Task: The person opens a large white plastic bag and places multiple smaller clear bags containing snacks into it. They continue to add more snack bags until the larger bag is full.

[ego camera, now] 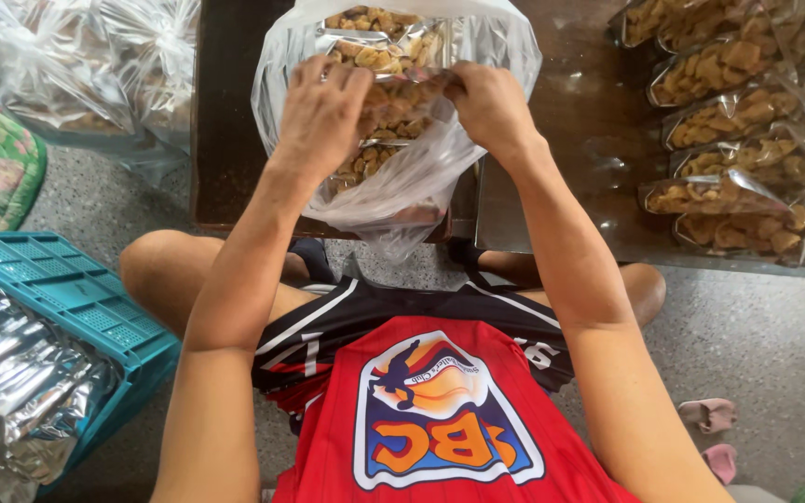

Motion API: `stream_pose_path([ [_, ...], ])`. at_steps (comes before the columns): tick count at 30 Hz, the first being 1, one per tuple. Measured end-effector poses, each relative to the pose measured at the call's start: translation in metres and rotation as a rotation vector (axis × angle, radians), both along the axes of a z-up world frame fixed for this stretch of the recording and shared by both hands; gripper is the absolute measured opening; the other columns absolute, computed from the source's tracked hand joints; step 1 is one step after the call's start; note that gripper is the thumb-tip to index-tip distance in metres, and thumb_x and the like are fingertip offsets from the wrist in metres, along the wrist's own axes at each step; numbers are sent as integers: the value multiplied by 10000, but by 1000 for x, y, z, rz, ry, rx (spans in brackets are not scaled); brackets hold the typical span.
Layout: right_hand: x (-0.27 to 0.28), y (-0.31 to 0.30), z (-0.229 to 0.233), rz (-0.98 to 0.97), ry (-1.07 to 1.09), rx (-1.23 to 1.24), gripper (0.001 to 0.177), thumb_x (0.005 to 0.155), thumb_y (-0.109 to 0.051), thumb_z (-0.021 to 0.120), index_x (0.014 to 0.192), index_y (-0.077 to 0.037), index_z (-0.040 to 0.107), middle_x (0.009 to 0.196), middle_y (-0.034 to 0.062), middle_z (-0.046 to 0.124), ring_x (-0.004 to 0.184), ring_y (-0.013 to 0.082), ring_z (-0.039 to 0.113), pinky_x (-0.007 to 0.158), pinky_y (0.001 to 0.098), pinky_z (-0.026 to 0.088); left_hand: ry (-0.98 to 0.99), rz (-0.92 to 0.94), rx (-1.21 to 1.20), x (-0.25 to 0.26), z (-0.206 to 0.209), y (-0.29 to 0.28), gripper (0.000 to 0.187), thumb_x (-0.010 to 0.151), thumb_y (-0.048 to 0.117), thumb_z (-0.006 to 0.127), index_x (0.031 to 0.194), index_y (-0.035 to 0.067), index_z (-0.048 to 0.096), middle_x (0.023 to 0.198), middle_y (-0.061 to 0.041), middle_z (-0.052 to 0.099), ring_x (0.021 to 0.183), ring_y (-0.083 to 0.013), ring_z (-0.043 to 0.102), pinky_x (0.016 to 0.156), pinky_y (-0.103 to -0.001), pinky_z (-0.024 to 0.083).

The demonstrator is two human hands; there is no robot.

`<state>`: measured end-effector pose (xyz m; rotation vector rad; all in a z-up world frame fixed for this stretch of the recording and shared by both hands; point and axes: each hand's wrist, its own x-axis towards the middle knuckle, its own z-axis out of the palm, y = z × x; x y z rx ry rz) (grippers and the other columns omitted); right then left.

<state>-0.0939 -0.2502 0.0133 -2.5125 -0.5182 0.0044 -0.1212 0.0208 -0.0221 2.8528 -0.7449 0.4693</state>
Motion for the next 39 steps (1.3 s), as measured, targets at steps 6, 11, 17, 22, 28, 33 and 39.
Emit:
stream_pose_path([
  [6,-8,-22,-23,-85,59,-217,234,904,-277,746,962,-52,762,925,196,729,889,428,676,782,539,513,298,-4,13,11,-10,-13,574,864,132,825,1390,71,601,1258,-131,626,1148,-278,576,1028,-454,478],
  [11,-8,-4,-17,-100,195,-273,213,942,-320,708,935,-118,775,903,134,753,878,334,719,792,494,539,323,-44,51,2,18,-9,648,910,303,841,1435,35,572,1300,-195,560,1195,-349,540,1038,-511,448],
  [17,-33,-11,21,-236,149,-176,400,952,-386,716,1085,-16,645,880,183,739,838,342,720,740,461,551,-37,77,227,-9,70,-53,801,760,539,845,1324,13,631,1253,-212,619,1154,-410,557,1019,-616,424],
  [22,-98,-77,62,-169,-212,249,217,1043,-191,698,1240,-101,709,1106,125,736,980,336,731,849,418,593,53,-282,-225,-22,82,-141,394,1033,244,820,1281,-23,670,1259,-163,701,1204,-302,647,1070,-434,499],
  [28,-144,-207,85,-428,-322,-305,495,940,-131,792,1399,-9,654,1380,175,655,1312,387,545,1118,450,440,176,-519,-521,-40,81,-261,229,976,148,796,1147,15,722,1125,-137,710,1076,-307,676,955,-405,551],
  [33,-147,-285,46,-553,-287,-598,454,860,-105,748,1292,15,677,1290,183,676,1220,438,545,1016,504,423,343,-620,-526,-38,52,-350,427,899,204,827,1233,-6,662,1168,-143,657,1093,-321,655,926,-411,550],
  [39,-149,-313,17,-634,-183,-528,236,938,2,612,1111,-76,752,1032,101,740,966,355,667,861,484,509,475,-573,-411,-37,10,-396,752,786,265,914,1389,18,539,1238,-136,605,1173,-325,621,972,-414,544],
])
